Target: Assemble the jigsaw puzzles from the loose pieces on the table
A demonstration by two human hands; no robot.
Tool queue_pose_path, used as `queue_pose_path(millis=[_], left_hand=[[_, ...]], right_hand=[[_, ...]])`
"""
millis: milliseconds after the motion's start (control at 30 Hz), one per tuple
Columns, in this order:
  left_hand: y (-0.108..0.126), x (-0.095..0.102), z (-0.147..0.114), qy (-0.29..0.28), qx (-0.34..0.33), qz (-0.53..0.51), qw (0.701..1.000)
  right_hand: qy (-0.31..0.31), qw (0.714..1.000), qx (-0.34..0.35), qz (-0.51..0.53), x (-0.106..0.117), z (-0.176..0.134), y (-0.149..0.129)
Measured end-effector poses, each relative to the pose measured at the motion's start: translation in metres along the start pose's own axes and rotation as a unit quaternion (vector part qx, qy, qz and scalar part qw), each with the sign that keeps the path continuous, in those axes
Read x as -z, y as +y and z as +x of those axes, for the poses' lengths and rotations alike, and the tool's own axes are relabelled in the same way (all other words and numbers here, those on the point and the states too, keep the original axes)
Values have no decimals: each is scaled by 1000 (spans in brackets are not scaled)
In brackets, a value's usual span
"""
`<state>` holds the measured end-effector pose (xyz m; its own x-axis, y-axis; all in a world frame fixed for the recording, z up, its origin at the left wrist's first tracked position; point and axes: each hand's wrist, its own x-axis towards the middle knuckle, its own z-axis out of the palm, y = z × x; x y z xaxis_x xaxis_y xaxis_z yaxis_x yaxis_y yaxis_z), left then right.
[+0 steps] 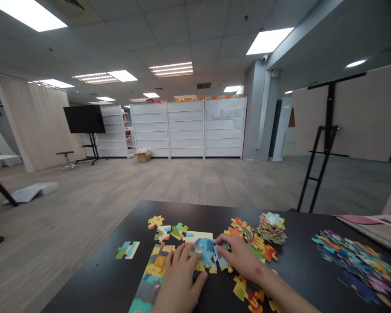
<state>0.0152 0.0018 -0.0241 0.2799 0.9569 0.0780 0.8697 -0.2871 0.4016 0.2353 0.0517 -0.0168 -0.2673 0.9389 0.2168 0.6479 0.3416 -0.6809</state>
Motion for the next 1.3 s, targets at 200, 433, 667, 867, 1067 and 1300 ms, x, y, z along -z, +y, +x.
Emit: queue_pose_path(millis=[200,433,667,867,1067,1300], left_hand=[[9,6,-1,1,-9,32,999],[10,8,-1,-20,-5,47,999],[5,11,0,-37,-9,23,999],[5,12,-2,-43,-21,-14,999],[22,13,-10,-87,-81,-72,990],[26,11,-8,-76,-71,-93,990]], right_hand=[[8,999,-30,-26,-4,-1,2],[36,994,-40,-100,-14,-3,1],[43,991,-34,-125,-13,-2,6],[52,987,-31,-148,-15,-3,5],[20,991,-19,-133,-9,5,6],[-9,987,11,-159,-38,66,-22]])
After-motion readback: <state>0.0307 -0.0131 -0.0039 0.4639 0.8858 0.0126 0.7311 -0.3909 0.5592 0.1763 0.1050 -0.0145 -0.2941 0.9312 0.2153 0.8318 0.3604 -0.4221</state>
